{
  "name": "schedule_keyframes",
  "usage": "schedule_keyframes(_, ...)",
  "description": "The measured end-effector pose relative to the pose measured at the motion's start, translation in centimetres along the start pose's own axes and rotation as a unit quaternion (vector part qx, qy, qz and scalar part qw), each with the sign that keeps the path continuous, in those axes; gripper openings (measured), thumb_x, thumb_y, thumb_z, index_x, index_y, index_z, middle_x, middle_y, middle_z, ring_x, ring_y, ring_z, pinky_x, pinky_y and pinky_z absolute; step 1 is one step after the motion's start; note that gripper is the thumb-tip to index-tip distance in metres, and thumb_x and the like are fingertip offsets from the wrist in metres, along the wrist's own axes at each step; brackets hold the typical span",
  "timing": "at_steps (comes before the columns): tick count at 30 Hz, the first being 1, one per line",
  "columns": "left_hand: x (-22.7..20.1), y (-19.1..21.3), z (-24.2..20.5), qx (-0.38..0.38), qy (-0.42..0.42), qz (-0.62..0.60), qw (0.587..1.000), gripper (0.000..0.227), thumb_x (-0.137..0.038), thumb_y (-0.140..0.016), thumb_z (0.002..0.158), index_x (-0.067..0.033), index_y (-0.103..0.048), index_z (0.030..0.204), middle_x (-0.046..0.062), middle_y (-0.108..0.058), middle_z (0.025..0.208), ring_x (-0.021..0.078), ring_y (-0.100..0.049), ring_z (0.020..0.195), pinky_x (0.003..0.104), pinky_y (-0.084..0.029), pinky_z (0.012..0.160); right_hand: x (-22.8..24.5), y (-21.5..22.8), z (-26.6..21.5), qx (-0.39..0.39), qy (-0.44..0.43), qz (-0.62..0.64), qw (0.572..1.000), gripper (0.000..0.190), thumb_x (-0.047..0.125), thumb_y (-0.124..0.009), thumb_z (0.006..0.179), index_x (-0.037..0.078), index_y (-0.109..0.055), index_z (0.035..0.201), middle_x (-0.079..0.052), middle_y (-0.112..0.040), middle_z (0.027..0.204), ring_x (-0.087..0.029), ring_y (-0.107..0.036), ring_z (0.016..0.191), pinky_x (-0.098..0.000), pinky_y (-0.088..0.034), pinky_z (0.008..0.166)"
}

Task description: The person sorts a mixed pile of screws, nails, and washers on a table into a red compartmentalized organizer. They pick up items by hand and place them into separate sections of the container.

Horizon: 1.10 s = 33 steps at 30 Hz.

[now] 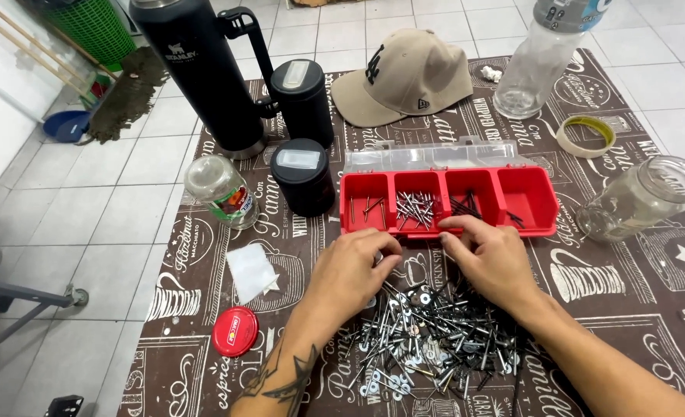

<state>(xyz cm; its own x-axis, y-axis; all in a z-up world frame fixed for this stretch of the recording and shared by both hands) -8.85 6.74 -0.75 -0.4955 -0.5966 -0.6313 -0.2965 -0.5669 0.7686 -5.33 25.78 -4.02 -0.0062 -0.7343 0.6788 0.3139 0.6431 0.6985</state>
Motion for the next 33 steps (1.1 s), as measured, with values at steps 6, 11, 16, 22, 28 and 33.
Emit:
schedule_keyframes(6,-0.1,-2.7,-0.2,0.059,-0.028,0.009,0.998,0.012,-0.018,-0.065,0.09,-0.0183,-0.072,0.099,0.004,-0.074,0.093,0.0327,-0.071,0.09,0.046,-0.058,0.076,1.1,0.2,-0.4,0.027,0.067,-0.056,0.996,0.015,0.021,-0.072,0.084,0.025,-0.077,0.098,-0.003,-0.067,0.05,-0.027,-0.068,0.056,-0.0395,-0.054,0.06)
schedule_keyframes(11,-1.0,-3.9,-0.5,0.099,-0.039,0.031,0.994,0.014,-0.018,-0.063,0.091,-0.0154,-0.073,0.1,0.005,-0.074,0.094,0.0316,-0.071,0.093,0.045,-0.057,0.079,1.0,-0.4,-0.8,0.072,0.078,-0.075,0.992,0.016,0.024,-0.07,0.085,0.025,-0.077,0.099,-0.006,-0.066,0.051,-0.03,-0.069,0.058,-0.043,-0.054,0.061)
schedule_keyframes(16,-1.0,-5.4,-0.6,0.11,-0.067,0.065,0.99,0.015,-0.021,-0.062,0.091,-0.0143,-0.073,0.099,0.007,-0.072,0.092,0.0314,-0.069,0.094,0.045,-0.056,0.081,1.3,-2.1,-1.6,0.199,0.072,-0.086,0.974,0.012,0.032,-0.071,0.084,0.026,-0.08,0.089,-0.003,-0.071,0.052,-0.026,-0.071,0.057,-0.0387,-0.056,0.061)
schedule_keyframes(22,-2.2,-4.6,-0.8,0.146,-0.038,0.098,0.984,0.018,-0.023,-0.062,0.098,-0.0116,-0.069,0.11,0.005,-0.07,0.105,0.0188,-0.065,0.097,0.037,-0.056,0.09,2.6,-3.6,-3.0,0.279,0.13,-0.14,0.941,0.023,0.048,-0.075,0.084,0.028,-0.079,0.096,0.01,-0.083,0.081,-0.007,-0.075,0.062,-0.0286,-0.062,0.067)
schedule_keyframes(28,-2.9,-4.2,-1.1,0.155,-0.038,0.079,0.984,0.018,-0.025,-0.061,0.1,-0.0107,-0.069,0.108,0.005,-0.069,0.102,0.0185,-0.065,0.093,0.036,-0.057,0.088,1.8,-3.6,-3.3,0.325,-0.002,-0.131,0.936,0.007,0.037,-0.077,0.086,0.031,-0.08,0.088,0.013,-0.073,0.058,-0.002,-0.059,0.049,-0.0187,-0.051,0.057)
schedule_keyframes(33,-3.0,-4.3,-1.1,0.151,-0.043,0.048,0.987,0.017,-0.024,-0.062,0.099,-0.0109,-0.069,0.107,0.005,-0.069,0.103,0.0178,-0.065,0.091,0.035,-0.057,0.087,0.7,-3.8,-3.3,0.303,-0.048,0.007,0.952,0.01,0.019,-0.09,0.081,0.018,-0.082,0.075,0.005,-0.058,0.047,-0.007,-0.045,0.045,-0.0232,-0.037,0.053)
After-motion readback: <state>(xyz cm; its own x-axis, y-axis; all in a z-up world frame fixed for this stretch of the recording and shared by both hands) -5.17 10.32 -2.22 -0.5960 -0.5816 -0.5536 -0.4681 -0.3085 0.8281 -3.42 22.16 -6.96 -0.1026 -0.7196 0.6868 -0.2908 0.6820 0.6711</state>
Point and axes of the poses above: each hand's wrist, its own z-axis towards the middle knuckle, its own y-axis out of the back of the hand, x = y × z, the point moved 10 cm from there along z, towards the middle knuckle
